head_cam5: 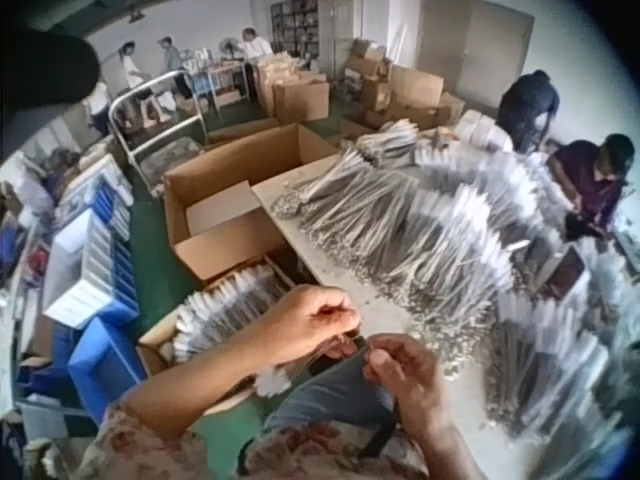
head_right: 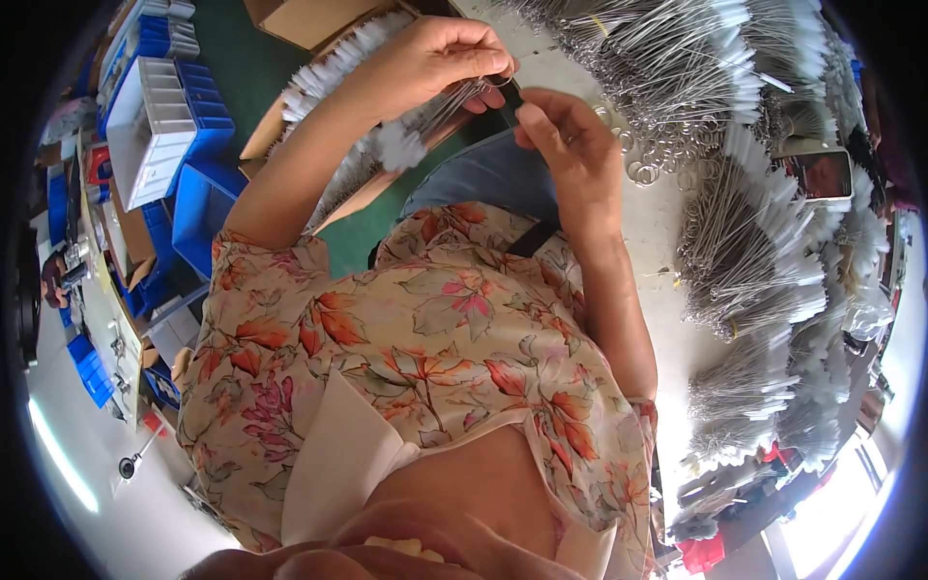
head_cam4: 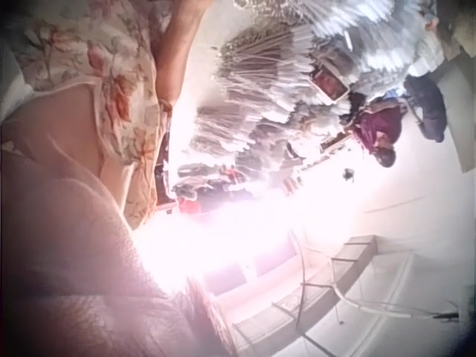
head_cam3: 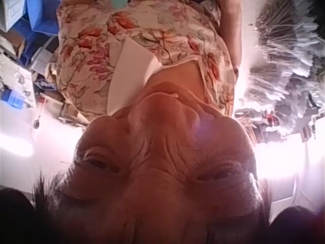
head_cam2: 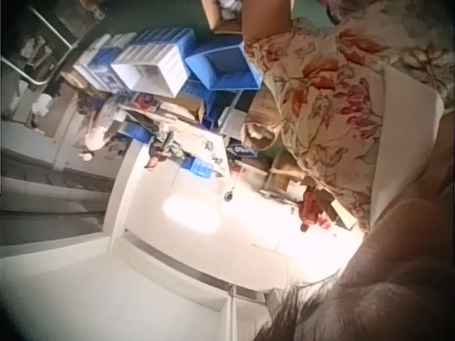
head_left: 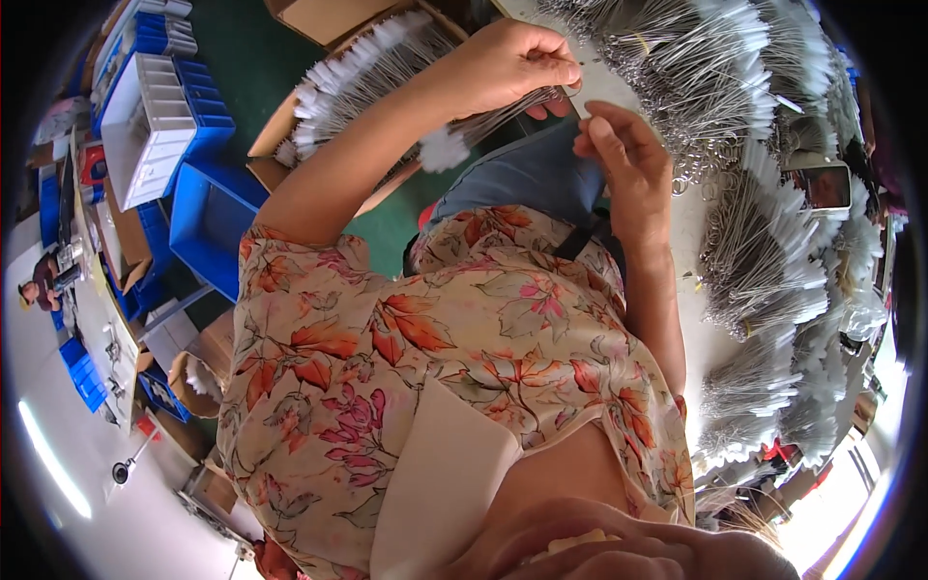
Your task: The recorder is assembling small cleaning brushes by attaching metal rings to wire handles.
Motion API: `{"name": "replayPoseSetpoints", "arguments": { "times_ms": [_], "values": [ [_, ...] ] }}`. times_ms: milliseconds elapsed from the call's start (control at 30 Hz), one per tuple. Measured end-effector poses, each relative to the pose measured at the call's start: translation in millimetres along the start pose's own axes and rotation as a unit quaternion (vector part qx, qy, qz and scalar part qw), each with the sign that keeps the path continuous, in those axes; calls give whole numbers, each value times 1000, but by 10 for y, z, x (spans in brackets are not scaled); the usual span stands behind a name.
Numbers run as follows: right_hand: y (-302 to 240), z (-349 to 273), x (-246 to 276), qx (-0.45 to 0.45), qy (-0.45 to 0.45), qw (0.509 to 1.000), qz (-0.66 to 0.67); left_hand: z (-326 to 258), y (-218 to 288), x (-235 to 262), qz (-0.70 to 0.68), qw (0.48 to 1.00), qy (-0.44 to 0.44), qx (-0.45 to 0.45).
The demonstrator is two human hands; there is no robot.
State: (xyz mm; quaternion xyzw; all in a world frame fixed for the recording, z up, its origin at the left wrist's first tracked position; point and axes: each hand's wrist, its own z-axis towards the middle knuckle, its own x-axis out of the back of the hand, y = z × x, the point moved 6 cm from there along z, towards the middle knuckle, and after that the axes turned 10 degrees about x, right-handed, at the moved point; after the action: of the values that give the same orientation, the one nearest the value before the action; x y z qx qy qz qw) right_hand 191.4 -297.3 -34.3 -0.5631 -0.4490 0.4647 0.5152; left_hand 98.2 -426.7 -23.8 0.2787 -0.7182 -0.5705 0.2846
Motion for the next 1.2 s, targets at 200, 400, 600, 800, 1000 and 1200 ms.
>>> {"name": "replayPoseSetpoints", "arguments": {
  "times_ms": [200, 400, 600, 800, 1000, 1200],
  "values": [
    [107, 166, -249, 2, -34, 999, -11, 84, -227, 19, -67, 997, -16, 42],
    [276, 102, -312, -36, -19, 991, 125, 41, -201, -41, 6, 1000, 12, -11],
    [379, -30, -426, -91, -46, 966, 239, 23, -408, -229, -32, 999, -22, 14],
    [351, -123, -350, -110, -65, 950, 286, -241, -491, -268, -205, 968, -63, 133],
    [374, -254, -233, -137, -52, 904, 401, -588, -800, -213, -226, 970, -16, 89],
    [262, -242, -101, -93, -41, 875, 474, -868, -946, -260, 25, 988, -20, 153]
  ]
}}
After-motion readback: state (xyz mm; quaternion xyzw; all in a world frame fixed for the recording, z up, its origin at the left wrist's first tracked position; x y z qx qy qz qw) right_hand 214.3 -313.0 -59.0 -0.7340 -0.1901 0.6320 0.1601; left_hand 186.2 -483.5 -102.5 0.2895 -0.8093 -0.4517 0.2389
